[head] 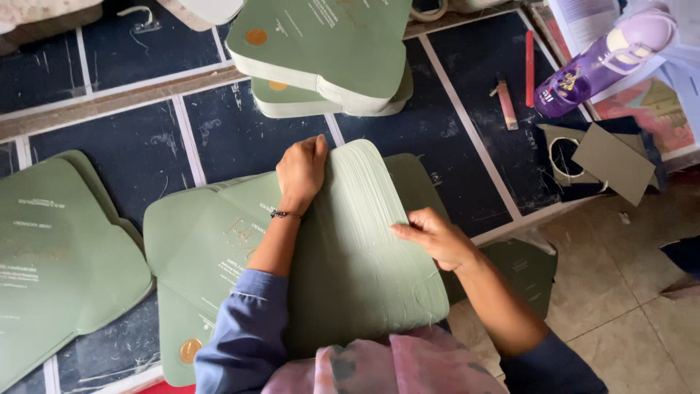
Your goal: The person is sitting and handling a stack of green, heart-shaped paper items. They repeatedly lift the stack, fan through the edges to separate the sheets, and place them back down on the table.
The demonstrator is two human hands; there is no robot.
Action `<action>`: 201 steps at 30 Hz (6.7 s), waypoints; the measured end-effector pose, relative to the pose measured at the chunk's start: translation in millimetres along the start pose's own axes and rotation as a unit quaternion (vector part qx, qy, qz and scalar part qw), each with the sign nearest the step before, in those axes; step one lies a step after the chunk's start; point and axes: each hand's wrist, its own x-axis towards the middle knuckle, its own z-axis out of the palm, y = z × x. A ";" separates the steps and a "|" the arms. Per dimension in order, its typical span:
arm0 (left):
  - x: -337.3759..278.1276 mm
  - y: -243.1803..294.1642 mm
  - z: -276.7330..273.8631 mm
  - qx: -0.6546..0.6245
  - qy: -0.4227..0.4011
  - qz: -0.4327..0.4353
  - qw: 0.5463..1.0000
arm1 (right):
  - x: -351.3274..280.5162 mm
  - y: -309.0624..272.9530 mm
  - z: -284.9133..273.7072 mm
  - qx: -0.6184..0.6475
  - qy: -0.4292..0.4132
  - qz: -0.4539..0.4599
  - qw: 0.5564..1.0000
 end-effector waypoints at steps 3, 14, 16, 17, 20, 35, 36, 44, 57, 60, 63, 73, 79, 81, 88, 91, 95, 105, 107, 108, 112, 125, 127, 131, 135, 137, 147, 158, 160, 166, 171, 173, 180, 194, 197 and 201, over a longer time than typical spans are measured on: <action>-2.4 -1.4 0.9 -0.019 0.019 -0.009 1.000 | 5.8 6.2 -1.2 -0.149 0.021 -0.087 0.985; -6.3 -15.1 6.8 0.109 0.013 0.004 0.994 | 5.0 -2.3 -1.0 -0.340 0.087 -0.047 0.935; -7.4 -16.5 6.3 0.116 0.012 0.015 0.993 | 13.0 17.7 0.5 -0.406 0.109 -0.073 0.905; -8.1 -17.9 5.3 0.122 0.012 0.025 0.992 | 17.7 27.8 1.8 -0.469 0.128 -0.099 0.868; -7.7 -19.2 -1.6 0.081 0.006 0.030 0.996 | 8.1 -18.3 16.3 -0.316 0.084 -0.059 0.943; 2.8 -48.3 5.2 -0.121 0.033 0.010 0.992 | 69.8 0.3 -15.2 0.047 -0.019 -0.051 0.997; 2.9 -52.3 6.7 -0.119 0.033 0.010 0.992 | 71.5 5.2 -17.1 0.049 -0.020 -0.051 0.997; -0.3 -67.2 9.1 -0.381 0.103 0.130 0.910 | 65.1 0.3 -5.0 0.014 -0.040 -0.062 0.997; -1.3 -65.3 6.9 -0.463 0.111 0.140 0.868 | 46.8 -44.6 22.0 -0.016 -0.056 -0.085 0.995; -0.5 -65.8 7.3 -0.472 0.111 0.139 0.864 | 33.3 -84.7 41.9 -0.042 -0.059 -0.112 0.991; -3.1 -60.0 4.0 -0.460 0.108 0.138 0.870 | 32.4 -85.5 43.3 -0.081 -0.068 -0.173 0.979; -2.7 -60.2 0.9 -0.431 0.083 0.154 0.885 | 57.8 -32.4 19.1 -0.065 -0.059 -0.098 0.991; -3.3 -58.8 1.6 -0.438 0.078 0.151 0.883 | 64.3 -19.2 8.7 -0.007 -0.058 -0.050 0.997; -3.5 -58.9 1.2 -0.440 0.081 0.155 0.881 | 64.8 -17.4 6.4 -0.002 -0.061 -0.044 0.997; -5.2 -54.8 -2.4 -0.442 0.080 0.158 0.879 | 67.0 -9.9 2.2 -0.005 -0.074 -0.062 0.995; -5.7 -54.4 -2.5 -0.441 0.080 0.163 0.879 | 64.2 -14.8 5.7 -0.002 -0.076 -0.059 0.995; -3.6 -59.3 1.4 -0.452 0.080 0.164 0.873 | 62.5 -20.4 8.9 0.003 -0.076 -0.058 0.995; -6.3 -51.8 -4.8 -0.462 0.077 0.166 0.868 | 46.7 -63.9 32.4 0.007 -0.049 -0.070 0.996; -7.3 -51.7 -5.7 -0.455 0.072 0.170 0.871 | 47.3 -65.5 33.2 -0.072 -0.062 -0.172 0.980; -8.1 -50.7 -6.1 -0.455 0.072 0.169 0.871 | 50.1 -52.5 31.2 -0.073 -0.063 -0.171 0.981; -7.7 -48.2 -7.6 -0.455 0.072 0.172 0.871 | 49.2 -45.4 39.0 -0.097 -0.030 -0.123 0.987; -8.4 -49.5 -8.6 -0.494 0.081 0.179 0.847 | 58.0 -37.4 31.2 -0.042 -0.072 -0.089 0.993; -6.9 -53.5 -4.9 -0.501 0.082 0.179 0.843 | 57.8 -37.0 31.1 -0.042 -0.072 -0.088 0.993; -5.9 -53.9 -4.7 -0.511 0.088 0.183 0.835 | 55.0 -44.6 35.7 -0.055 -0.074 -0.098 0.991; -5.4 -57.2 -3.2 -0.519 0.085 0.178 0.832 | 52.8 -49.8 38.8 -0.057 -0.075 -0.101 0.990; -4.3 -60.9 0.0 -0.521 0.088 0.175 0.831 | 52.1 -49.8 38.2 -0.069 -0.077 -0.109 0.989; -5.9 -54.5 -2.8 -0.527 0.093 0.165 0.829 | 59.1 -22.5 14.9 -0.107 -0.052 -0.113 0.986; -12.0 -37.2 -16.1 0.029 0.118 0.213 0.970 | 44.3 -36.8 27.1 -0.494 0.049 -0.245 0.833; -10.5 -48.0 -8.6 0.032 0.111 0.179 0.977 | 50.2 -2.2 31.3 -0.210 0.076 -0.124 0.967; -11.3 -49.2 -6.5 -0.004 0.086 0.046 0.995 | 38.0 26.3 18.2 0.007 0.046 0.024 0.999; -20.6 -48.0 -10.1 -0.014 0.107 0.088 0.990 | 37.6 47.9 37.4 -0.458 0.108 -0.078 0.879; -23.7 -53.4 -14.8 0.045 0.097 0.077 0.991 | 38.3 52.2 42.7 -0.446 0.122 -0.088 0.882; -21.3 -57.4 -14.3 0.046 0.087 0.051 0.994 | 49.3 30.0 39.5 -0.349 0.099 -0.135 0.922; -10.8 -89.6 -12.6 -0.133 0.079 0.027 0.988 | 67.0 -3.3 36.8 -0.017 -0.018 -0.087 0.996; -5.3 -98.3 -6.9 -0.220 0.097 0.049 0.970 | 64.9 -19.8 46.3 -0.005 -0.040 -0.078 0.996; -5.7 -97.1 -11.5 -0.303 0.101 0.055 0.946 | 62.3 -24.4 52.3 -0.007 -0.049 -0.068 0.996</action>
